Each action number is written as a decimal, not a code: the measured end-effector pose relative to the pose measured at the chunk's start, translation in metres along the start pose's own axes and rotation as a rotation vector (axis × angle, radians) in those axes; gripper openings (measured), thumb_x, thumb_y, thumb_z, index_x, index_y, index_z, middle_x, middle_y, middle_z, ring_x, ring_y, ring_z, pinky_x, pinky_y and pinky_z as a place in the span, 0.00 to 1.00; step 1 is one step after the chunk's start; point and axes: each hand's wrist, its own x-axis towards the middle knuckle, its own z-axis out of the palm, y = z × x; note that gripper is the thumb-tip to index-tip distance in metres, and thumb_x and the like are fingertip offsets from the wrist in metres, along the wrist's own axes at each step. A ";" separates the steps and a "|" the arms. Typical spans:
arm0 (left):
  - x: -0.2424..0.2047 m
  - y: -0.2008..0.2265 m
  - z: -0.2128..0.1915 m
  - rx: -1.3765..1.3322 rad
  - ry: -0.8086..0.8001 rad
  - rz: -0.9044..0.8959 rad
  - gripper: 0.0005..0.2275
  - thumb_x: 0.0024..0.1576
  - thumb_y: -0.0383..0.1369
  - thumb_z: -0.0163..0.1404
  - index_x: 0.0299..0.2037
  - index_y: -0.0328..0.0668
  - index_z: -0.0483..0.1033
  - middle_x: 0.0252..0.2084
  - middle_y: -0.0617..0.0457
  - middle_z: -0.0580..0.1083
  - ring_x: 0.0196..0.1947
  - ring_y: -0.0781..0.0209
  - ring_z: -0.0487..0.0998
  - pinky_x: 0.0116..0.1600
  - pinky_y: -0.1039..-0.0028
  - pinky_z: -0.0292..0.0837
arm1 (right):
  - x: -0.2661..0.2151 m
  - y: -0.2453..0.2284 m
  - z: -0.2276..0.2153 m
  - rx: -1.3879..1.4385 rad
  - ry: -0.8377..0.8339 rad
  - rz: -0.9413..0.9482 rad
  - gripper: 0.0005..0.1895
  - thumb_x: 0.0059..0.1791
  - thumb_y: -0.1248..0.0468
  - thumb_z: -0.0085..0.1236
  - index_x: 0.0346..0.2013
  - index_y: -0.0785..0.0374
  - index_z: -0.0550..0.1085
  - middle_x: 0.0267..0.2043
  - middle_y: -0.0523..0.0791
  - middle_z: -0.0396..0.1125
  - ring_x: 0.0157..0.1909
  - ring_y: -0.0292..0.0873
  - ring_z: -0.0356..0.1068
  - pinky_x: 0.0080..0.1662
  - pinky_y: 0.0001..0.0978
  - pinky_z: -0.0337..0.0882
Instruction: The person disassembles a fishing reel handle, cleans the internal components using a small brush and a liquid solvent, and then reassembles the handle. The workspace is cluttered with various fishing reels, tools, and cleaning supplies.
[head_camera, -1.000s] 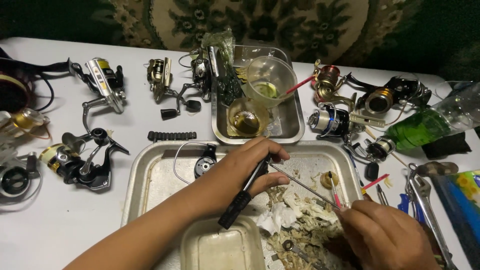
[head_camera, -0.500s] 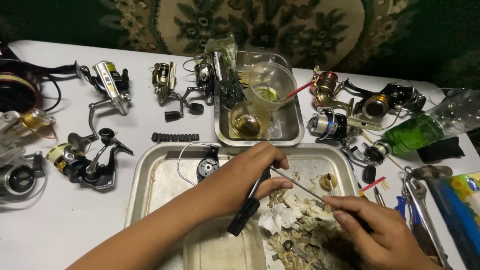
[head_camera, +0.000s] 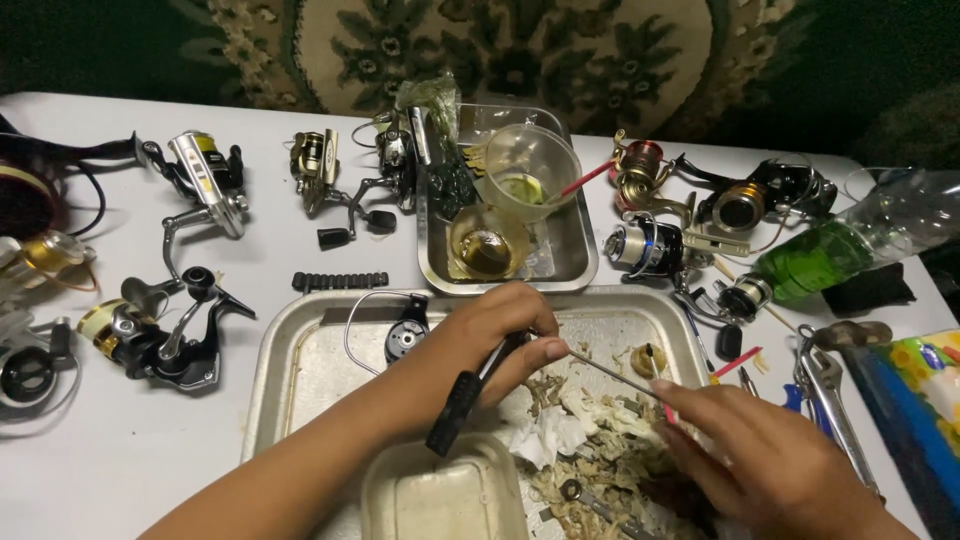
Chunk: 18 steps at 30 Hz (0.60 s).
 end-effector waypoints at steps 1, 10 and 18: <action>0.001 -0.005 0.001 -0.010 0.039 0.064 0.13 0.65 0.44 0.42 0.37 0.45 0.70 0.40 0.53 0.70 0.39 0.61 0.73 0.48 0.72 0.68 | -0.003 0.007 -0.002 -0.275 0.016 -0.231 0.29 0.47 0.61 0.58 0.63 0.64 0.68 0.42 0.51 0.75 0.34 0.42 0.78 0.36 0.33 0.82; 0.001 0.004 -0.001 0.004 -0.019 -0.001 0.14 0.64 0.46 0.40 0.39 0.47 0.70 0.41 0.53 0.70 0.42 0.59 0.74 0.51 0.72 0.67 | -0.002 0.035 -0.002 -0.531 0.109 -0.668 0.23 0.52 0.70 0.54 0.63 0.67 0.68 0.26 0.45 0.63 0.23 0.42 0.63 0.26 0.41 0.68; 0.000 0.009 -0.006 0.044 -0.033 -0.090 0.13 0.63 0.46 0.43 0.41 0.46 0.71 0.45 0.53 0.71 0.44 0.58 0.74 0.52 0.71 0.66 | -0.005 0.020 0.014 0.452 -0.049 0.596 0.24 0.50 0.58 0.54 0.58 0.54 0.86 0.14 0.45 0.63 0.18 0.42 0.56 0.28 0.32 0.56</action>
